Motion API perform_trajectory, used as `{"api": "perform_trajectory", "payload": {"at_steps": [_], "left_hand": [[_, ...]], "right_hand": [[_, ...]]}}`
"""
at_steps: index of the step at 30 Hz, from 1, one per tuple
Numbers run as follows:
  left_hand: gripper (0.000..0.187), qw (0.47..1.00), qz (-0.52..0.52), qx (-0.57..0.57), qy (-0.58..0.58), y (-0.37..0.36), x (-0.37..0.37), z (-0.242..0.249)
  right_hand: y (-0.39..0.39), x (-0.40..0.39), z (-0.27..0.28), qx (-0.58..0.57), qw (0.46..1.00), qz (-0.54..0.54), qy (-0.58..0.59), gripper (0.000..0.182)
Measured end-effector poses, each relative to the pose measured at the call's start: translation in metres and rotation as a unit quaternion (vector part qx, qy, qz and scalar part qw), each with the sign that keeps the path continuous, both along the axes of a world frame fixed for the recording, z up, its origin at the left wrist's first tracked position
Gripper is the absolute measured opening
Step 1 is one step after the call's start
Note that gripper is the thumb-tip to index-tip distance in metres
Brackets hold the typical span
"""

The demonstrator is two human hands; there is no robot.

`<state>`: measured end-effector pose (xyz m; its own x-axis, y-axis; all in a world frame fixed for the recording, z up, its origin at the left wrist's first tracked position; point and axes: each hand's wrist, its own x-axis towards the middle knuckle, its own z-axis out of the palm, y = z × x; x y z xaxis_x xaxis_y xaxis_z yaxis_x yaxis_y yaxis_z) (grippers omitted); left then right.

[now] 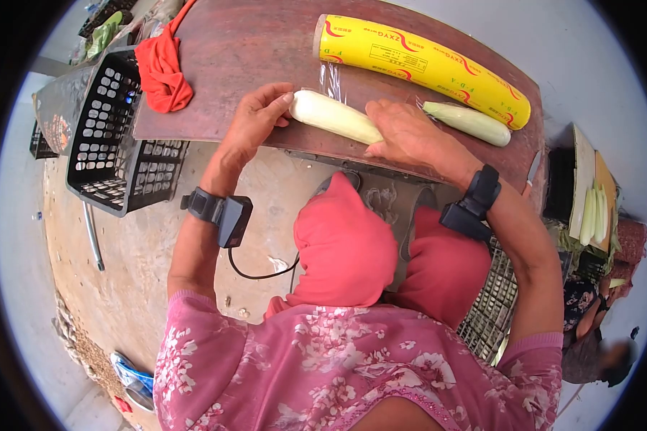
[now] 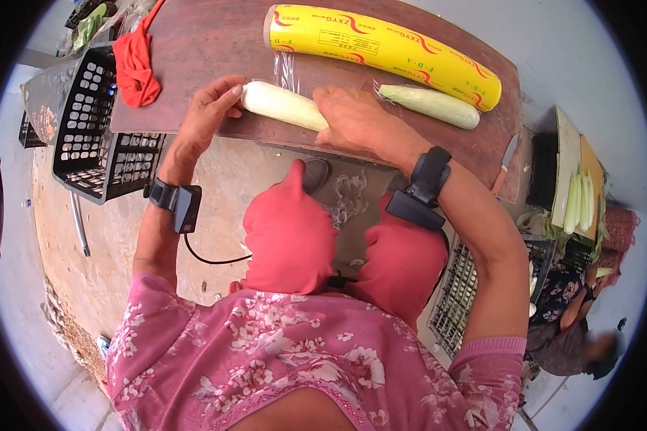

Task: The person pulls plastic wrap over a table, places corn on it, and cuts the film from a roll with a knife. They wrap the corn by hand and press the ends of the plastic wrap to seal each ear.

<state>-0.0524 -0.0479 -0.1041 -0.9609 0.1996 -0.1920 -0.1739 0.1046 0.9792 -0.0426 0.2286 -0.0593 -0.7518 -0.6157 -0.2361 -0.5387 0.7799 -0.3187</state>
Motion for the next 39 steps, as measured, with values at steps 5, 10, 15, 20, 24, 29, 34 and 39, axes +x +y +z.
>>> {"api": "perform_trajectory", "payload": {"at_steps": [5,10,15,20,24,29,34,39], "left_hand": [[0.044,0.994,-0.015,-0.110,0.011,0.010,0.004,0.010],[0.044,0.992,-0.002,-0.114,0.047,0.017,0.013,0.005],[0.044,0.997,-0.014,-0.062,0.037,0.012,0.026,0.006],[0.041,0.998,-0.043,-0.041,0.017,0.007,0.029,0.007],[0.042,0.997,-0.057,-0.045,0.015,0.006,0.029,0.017],[0.043,0.997,-0.075,-0.005,0.019,0.003,0.031,0.020],[0.034,1.000,-0.024,0.016,-0.009,0.006,0.028,0.023],[0.028,0.996,-0.007,-0.054,-0.064,0.022,0.021,0.030]], "right_hand": [[-0.003,0.001,0.004,0.015,1.000,0.000,-0.001,0.050],[-0.005,0.005,0.008,0.027,0.999,0.019,0.028,0.050],[-0.005,0.010,0.012,0.025,0.999,0.024,0.027,0.050],[-0.010,0.011,0.014,0.045,0.999,0.022,0.014,0.050],[-0.009,0.014,0.012,0.048,0.999,0.016,0.017,0.052],[-0.007,0.017,0.007,0.052,0.999,-0.003,0.012,0.054],[-0.009,0.022,0.004,0.054,0.998,-0.010,0.017,0.055],[-0.011,0.025,0.004,0.052,0.998,-0.018,0.018,0.056]]}}
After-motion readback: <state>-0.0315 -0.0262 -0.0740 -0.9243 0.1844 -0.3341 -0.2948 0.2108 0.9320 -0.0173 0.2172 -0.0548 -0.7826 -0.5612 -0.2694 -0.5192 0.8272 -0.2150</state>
